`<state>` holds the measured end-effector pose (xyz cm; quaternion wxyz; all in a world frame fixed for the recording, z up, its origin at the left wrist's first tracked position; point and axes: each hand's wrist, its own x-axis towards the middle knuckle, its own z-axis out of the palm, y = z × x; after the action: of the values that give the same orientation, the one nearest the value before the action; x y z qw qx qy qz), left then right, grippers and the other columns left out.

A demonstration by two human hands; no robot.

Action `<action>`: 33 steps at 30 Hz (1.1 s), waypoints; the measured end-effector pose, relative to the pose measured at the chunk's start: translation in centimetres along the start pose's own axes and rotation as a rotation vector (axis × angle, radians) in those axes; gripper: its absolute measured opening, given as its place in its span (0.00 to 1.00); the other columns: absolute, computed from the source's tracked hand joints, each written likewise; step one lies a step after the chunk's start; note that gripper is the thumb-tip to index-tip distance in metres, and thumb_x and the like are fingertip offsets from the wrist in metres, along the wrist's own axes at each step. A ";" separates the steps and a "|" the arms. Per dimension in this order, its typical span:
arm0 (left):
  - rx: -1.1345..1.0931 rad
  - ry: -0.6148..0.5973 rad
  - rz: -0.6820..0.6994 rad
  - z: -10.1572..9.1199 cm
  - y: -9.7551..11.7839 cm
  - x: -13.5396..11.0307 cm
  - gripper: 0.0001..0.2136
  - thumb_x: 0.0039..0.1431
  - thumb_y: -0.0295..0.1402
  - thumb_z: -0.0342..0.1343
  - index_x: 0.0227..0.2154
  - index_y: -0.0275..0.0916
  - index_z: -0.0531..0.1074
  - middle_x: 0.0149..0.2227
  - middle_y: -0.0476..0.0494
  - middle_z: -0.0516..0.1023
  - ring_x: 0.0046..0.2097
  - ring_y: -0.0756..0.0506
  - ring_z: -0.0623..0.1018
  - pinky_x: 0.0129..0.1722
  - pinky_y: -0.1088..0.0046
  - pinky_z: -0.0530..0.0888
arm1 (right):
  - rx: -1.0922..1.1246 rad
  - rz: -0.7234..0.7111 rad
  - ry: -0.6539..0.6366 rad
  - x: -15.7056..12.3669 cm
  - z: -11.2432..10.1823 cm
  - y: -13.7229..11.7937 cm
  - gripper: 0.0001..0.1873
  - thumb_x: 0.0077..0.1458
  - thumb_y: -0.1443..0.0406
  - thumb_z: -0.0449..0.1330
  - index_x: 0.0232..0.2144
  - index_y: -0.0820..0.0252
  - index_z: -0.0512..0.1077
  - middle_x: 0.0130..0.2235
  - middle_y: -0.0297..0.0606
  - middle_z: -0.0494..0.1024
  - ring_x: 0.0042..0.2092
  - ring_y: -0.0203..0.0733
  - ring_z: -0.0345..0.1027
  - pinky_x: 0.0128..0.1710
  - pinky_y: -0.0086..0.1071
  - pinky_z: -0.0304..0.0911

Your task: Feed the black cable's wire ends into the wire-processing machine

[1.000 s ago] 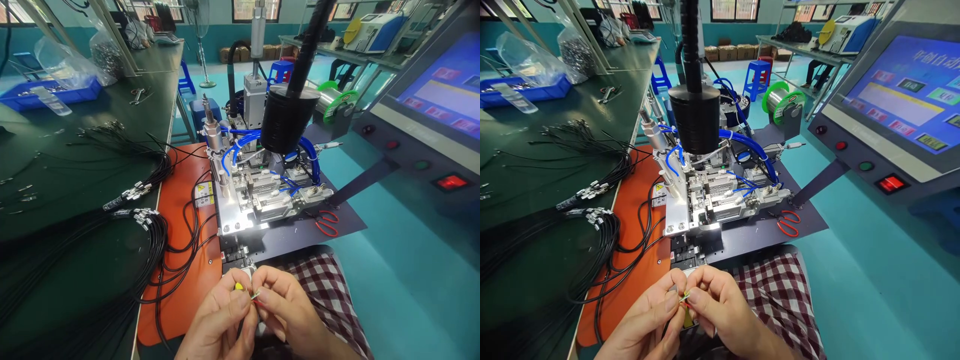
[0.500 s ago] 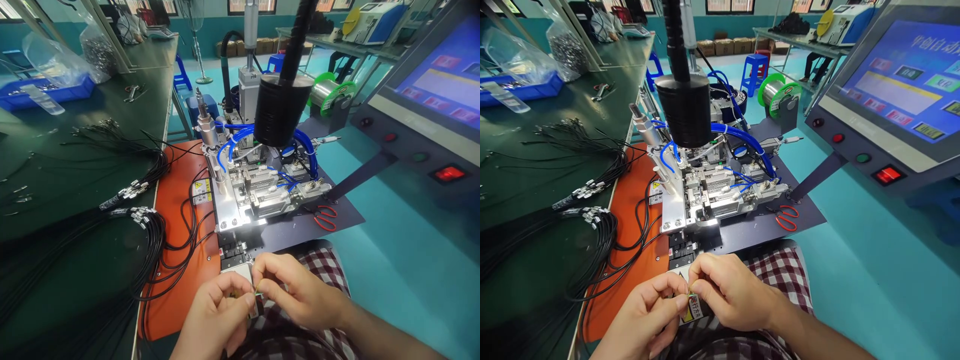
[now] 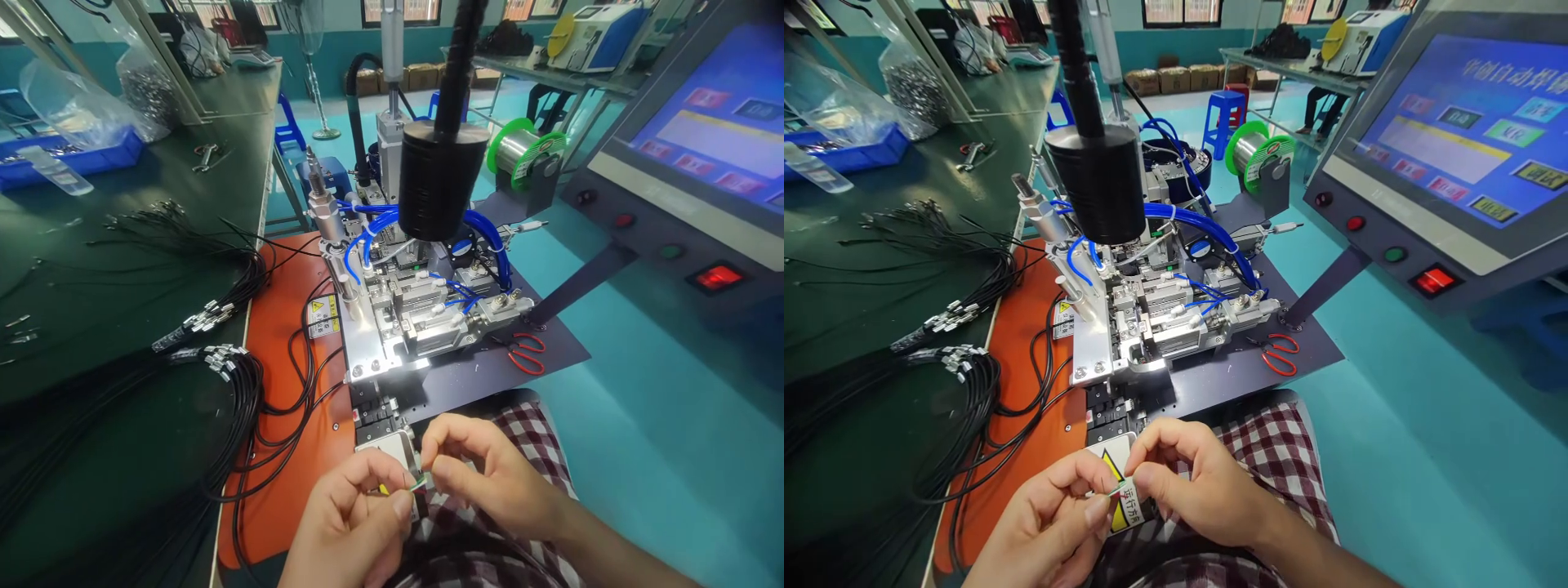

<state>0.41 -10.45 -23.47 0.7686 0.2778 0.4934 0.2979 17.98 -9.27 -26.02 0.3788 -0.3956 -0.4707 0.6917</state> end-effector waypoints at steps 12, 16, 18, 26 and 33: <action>-0.283 -0.199 -0.097 -0.5 -0.4 0.6 0.10 0.51 0.36 0.64 0.26 0.35 0.71 0.20 0.51 0.71 0.12 0.63 0.55 0.14 0.84 0.50 | 0.363 -0.019 -0.027 0.4 1.4 1.8 0.15 0.51 0.56 0.65 0.28 0.62 0.68 0.21 0.27 0.69 0.18 0.25 0.55 0.17 0.20 0.52; -0.328 -0.237 -0.134 -0.5 -0.3 0.6 0.09 0.51 0.35 0.63 0.27 0.35 0.71 0.19 0.51 0.70 0.12 0.63 0.54 0.13 0.85 0.50 | 0.386 -0.001 -0.005 0.4 1.8 2.1 0.17 0.49 0.55 0.67 0.28 0.62 0.68 0.21 0.27 0.68 0.17 0.24 0.54 0.16 0.20 0.49; -0.339 -0.248 -0.126 -0.4 -0.2 0.5 0.09 0.51 0.35 0.63 0.26 0.34 0.71 0.19 0.51 0.71 0.12 0.63 0.53 0.13 0.85 0.48 | 0.396 -0.008 -0.003 0.4 1.9 2.3 0.17 0.48 0.56 0.68 0.28 0.62 0.68 0.21 0.26 0.67 0.17 0.24 0.53 0.16 0.20 0.49; -0.196 -0.198 -0.108 -0.3 0.1 0.0 0.12 0.48 0.36 0.66 0.26 0.35 0.70 0.17 0.53 0.68 0.13 0.62 0.52 0.16 0.83 0.46 | 0.489 -0.022 -0.029 0.3 2.0 3.3 0.17 0.47 0.56 0.69 0.28 0.62 0.68 0.23 0.28 0.69 0.18 0.24 0.53 0.17 0.20 0.48; -0.094 -0.131 -0.021 0.0 0.0 -0.2 0.14 0.45 0.40 0.68 0.25 0.36 0.71 0.13 0.59 0.57 0.14 0.62 0.50 0.16 0.84 0.47 | 0.505 -0.021 -0.051 0.1 2.0 3.1 0.15 0.47 0.60 0.69 0.29 0.62 0.69 0.22 0.26 0.67 0.19 0.24 0.52 0.17 0.20 0.47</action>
<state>0.35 -10.55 -23.35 0.8145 0.2550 0.4304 0.2939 15.63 -10.78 -28.52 0.4609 -0.2659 -0.2967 0.7930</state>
